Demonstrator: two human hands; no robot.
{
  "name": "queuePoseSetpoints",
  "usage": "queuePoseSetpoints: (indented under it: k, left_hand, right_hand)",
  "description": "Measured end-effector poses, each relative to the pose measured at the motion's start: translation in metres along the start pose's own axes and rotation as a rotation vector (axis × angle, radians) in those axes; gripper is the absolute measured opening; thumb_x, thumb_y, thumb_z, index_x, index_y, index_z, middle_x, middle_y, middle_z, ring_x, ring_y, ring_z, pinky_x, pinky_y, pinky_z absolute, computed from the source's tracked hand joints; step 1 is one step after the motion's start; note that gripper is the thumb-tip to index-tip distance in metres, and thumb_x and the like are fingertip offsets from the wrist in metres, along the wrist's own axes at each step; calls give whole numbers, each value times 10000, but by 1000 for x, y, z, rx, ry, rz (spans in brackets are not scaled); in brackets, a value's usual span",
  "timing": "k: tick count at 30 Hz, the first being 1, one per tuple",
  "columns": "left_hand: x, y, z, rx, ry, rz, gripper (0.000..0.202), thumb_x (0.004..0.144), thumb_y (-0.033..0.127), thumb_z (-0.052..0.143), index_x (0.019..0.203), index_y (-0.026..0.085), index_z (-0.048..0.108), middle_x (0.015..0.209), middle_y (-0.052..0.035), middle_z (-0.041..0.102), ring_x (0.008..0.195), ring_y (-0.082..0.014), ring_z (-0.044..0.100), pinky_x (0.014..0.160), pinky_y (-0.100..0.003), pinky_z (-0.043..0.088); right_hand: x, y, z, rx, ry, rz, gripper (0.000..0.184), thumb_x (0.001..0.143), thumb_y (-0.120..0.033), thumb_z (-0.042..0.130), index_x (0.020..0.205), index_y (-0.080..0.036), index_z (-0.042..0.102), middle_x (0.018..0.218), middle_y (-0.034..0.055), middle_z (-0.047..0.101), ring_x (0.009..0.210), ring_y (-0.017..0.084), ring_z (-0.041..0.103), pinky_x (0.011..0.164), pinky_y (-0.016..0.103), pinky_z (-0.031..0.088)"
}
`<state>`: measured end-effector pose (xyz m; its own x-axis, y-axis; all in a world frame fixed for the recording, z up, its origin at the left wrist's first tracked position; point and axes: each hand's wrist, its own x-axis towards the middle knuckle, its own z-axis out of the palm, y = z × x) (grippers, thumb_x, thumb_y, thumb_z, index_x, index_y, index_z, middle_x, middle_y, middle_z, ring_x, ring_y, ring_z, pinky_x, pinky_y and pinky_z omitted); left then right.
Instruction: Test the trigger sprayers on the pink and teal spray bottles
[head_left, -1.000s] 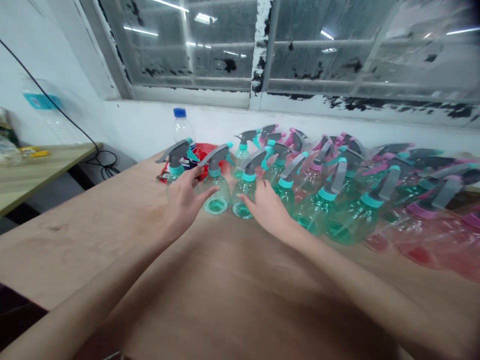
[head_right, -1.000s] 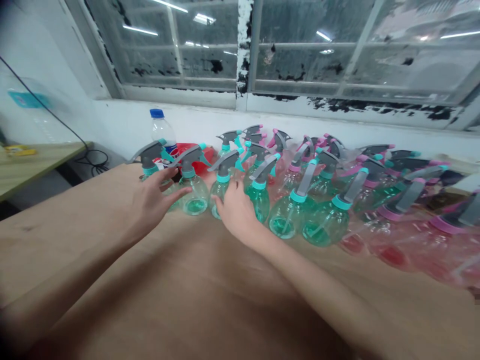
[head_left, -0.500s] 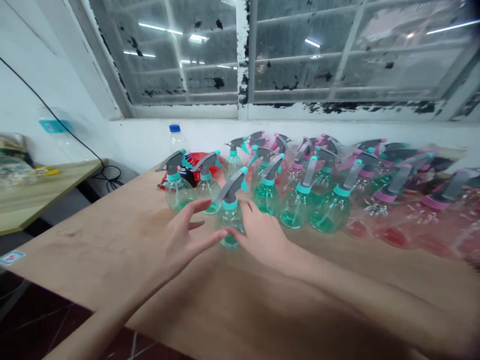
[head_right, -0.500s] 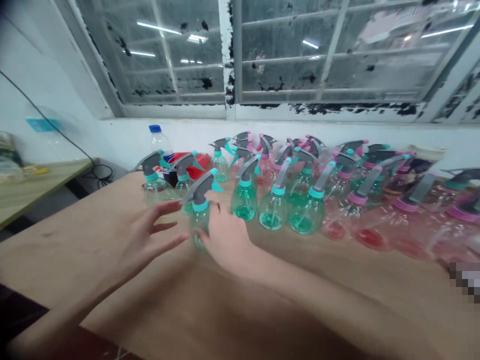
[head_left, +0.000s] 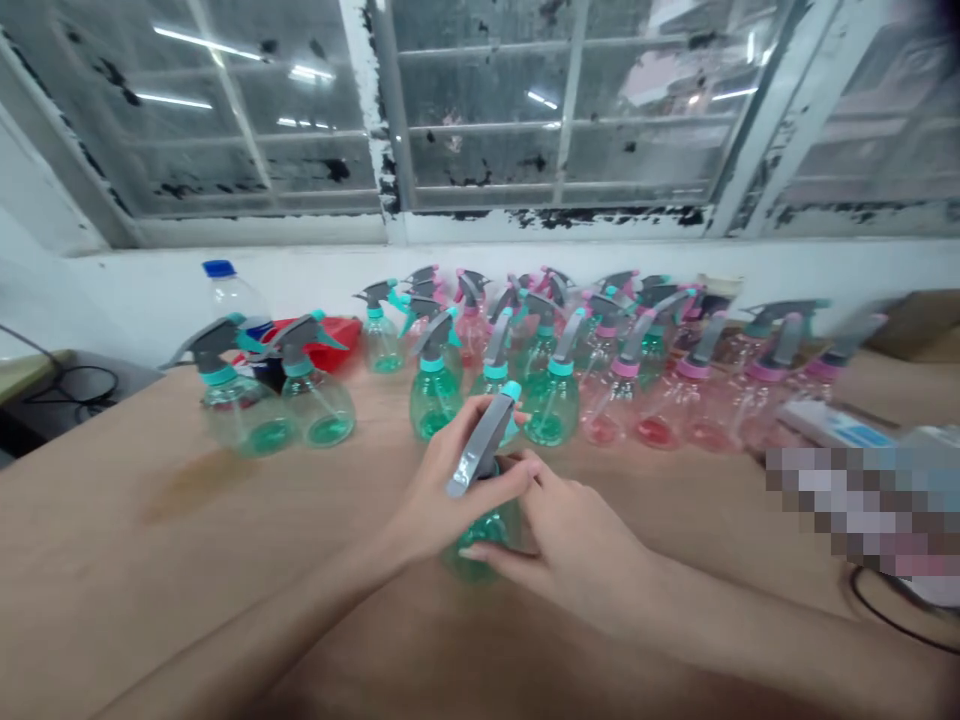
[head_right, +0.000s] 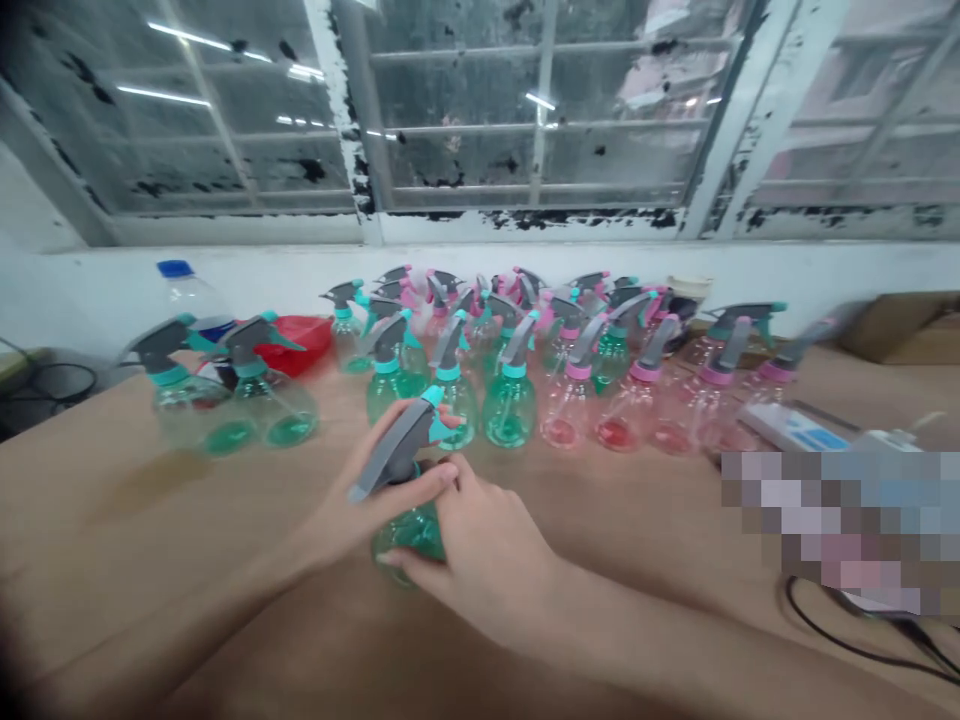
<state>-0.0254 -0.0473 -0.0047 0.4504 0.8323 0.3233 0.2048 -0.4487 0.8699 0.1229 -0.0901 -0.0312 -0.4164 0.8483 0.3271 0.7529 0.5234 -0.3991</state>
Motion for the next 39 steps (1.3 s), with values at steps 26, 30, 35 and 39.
queuePoseSetpoints:
  k: [26, 30, 35, 39]
  left_hand:
    - [46, -6, 25, 150, -94, 175, 162, 730, 168, 474, 844, 200, 584, 769, 8, 609, 629, -137, 542, 575, -250, 426]
    - [46, -7, 25, 159, -84, 174, 194, 734, 166, 479, 879, 205, 602, 730, 15, 587, 550, -128, 498, 535, -255, 411]
    - [47, -4, 29, 104, -102, 91, 332, 676, 163, 482, 973, 226, 617, 661, 44, 502, 475, -103, 370, 468, -228, 357]
    - [47, -2, 29, 74, -112, 75, 358, 650, 144, 480, 976, 216, 609, 639, 47, 484, 517, -117, 408, 500, -231, 379]
  right_hand:
    - [-51, 125, 22, -37, 51, -75, 252, 973, -230, 458, 1166, -182, 612, 1281, 122, 634, 1199, 251, 587, 996, 459, 514]
    - [-51, 127, 21, -36, 35, -53, 259, 972, -242, 468, 1175, -176, 614, 1312, 127, 618, 1209, 250, 584, 992, 450, 521]
    - [-52, 129, 20, -33, -2, -42, 282, 975, -273, 477, 1203, -162, 598, 1316, 122, 625, 1253, 250, 552, 1041, 460, 484]
    - [-52, 130, 19, -33, -16, -45, 292, 980, -284, 471, 1219, -167, 592, 1326, 112, 622, 1273, 244, 536, 1058, 461, 469]
